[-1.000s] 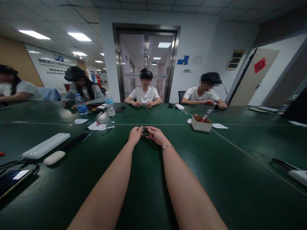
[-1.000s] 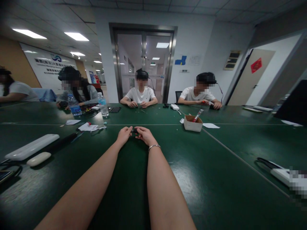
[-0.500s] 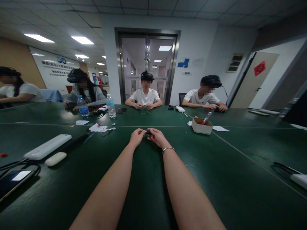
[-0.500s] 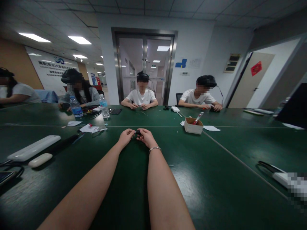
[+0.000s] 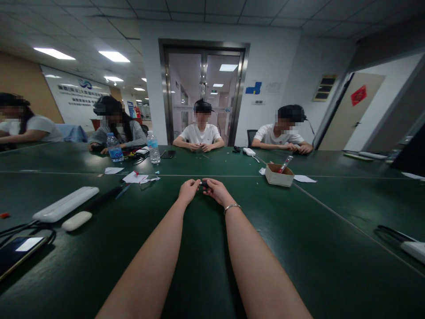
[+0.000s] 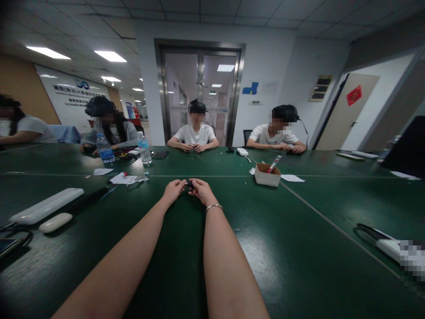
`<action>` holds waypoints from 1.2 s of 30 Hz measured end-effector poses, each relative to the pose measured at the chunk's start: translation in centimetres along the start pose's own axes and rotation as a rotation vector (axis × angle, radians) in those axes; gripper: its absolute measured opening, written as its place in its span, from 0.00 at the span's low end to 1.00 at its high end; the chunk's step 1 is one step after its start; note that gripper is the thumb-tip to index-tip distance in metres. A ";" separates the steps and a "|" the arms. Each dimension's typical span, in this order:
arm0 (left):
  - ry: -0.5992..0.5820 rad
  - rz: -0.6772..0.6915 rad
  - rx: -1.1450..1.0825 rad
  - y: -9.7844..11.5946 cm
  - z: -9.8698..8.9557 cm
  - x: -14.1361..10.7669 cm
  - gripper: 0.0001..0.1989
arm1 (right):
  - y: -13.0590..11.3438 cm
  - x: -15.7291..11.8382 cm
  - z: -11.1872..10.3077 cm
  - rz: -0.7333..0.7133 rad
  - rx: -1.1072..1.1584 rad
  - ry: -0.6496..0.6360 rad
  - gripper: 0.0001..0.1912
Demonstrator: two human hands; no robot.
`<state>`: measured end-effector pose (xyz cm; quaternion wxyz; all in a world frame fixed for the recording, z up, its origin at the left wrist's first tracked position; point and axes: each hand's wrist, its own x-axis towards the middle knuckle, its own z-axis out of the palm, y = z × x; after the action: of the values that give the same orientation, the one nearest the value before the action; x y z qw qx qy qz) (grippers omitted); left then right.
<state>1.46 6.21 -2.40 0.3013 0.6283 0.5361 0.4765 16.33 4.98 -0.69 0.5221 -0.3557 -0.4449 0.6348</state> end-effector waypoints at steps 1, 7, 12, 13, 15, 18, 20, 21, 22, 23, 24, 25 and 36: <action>0.000 -0.007 0.002 0.1 0.0 -0.1 0.20 | 0.0 0.0 0.0 0.001 -0.001 -0.002 0.08; -0.006 -0.002 0.087 1.0 -0.3 -0.5 0.23 | -0.1 -0.1 0.1 -0.005 -0.012 -0.009 0.08; 0.014 0.008 0.147 1.5 -0.6 -0.7 0.25 | 0.1 0.1 0.0 -0.009 -0.028 -0.017 0.09; 0.016 0.004 0.153 1.5 -0.6 -0.7 0.25 | 0.2 0.1 -0.1 -0.010 -0.030 -0.022 0.09; 0.022 -0.001 0.164 1.5 -0.7 -0.8 0.25 | 0.2 0.1 -0.1 -0.012 -0.029 -0.032 0.09; 0.034 0.006 0.175 1.5 -0.7 -0.8 0.25 | 0.1 0.1 -0.1 -0.011 -0.027 -0.043 0.09; 0.035 0.009 0.174 1.5 -0.7 -0.8 0.25 | 0.1 0.0 0.0 -0.009 -0.026 -0.048 0.10; 0.034 0.007 0.174 1.5 -0.7 -0.7 0.25 | 0.0 -0.1 0.0 -0.008 -0.027 -0.050 0.10; 0.033 0.002 0.175 1.5 -0.7 -0.7 0.25 | 0.0 -0.1 0.0 -0.008 -0.027 -0.051 0.10; 0.033 -0.004 0.177 1.5 -0.7 -0.7 0.25 | -0.1 -0.2 0.0 -0.008 -0.028 -0.052 0.10; 0.033 -0.009 0.179 1.5 -0.7 -0.7 0.25 | -0.1 -0.2 0.0 -0.007 -0.029 -0.054 0.10; 0.032 -0.012 0.180 1.6 -0.7 -0.7 0.25 | -0.1 -0.2 0.1 -0.007 -0.031 -0.055 0.10; 0.023 -0.024 0.208 1.6 -0.6 -0.6 0.25 | -0.2 -0.4 0.1 -0.002 -0.025 -0.060 0.11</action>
<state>1.58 5.16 -0.97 0.2343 0.6442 0.5935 0.4218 16.39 4.61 -0.43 0.5047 -0.3428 -0.4687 0.6389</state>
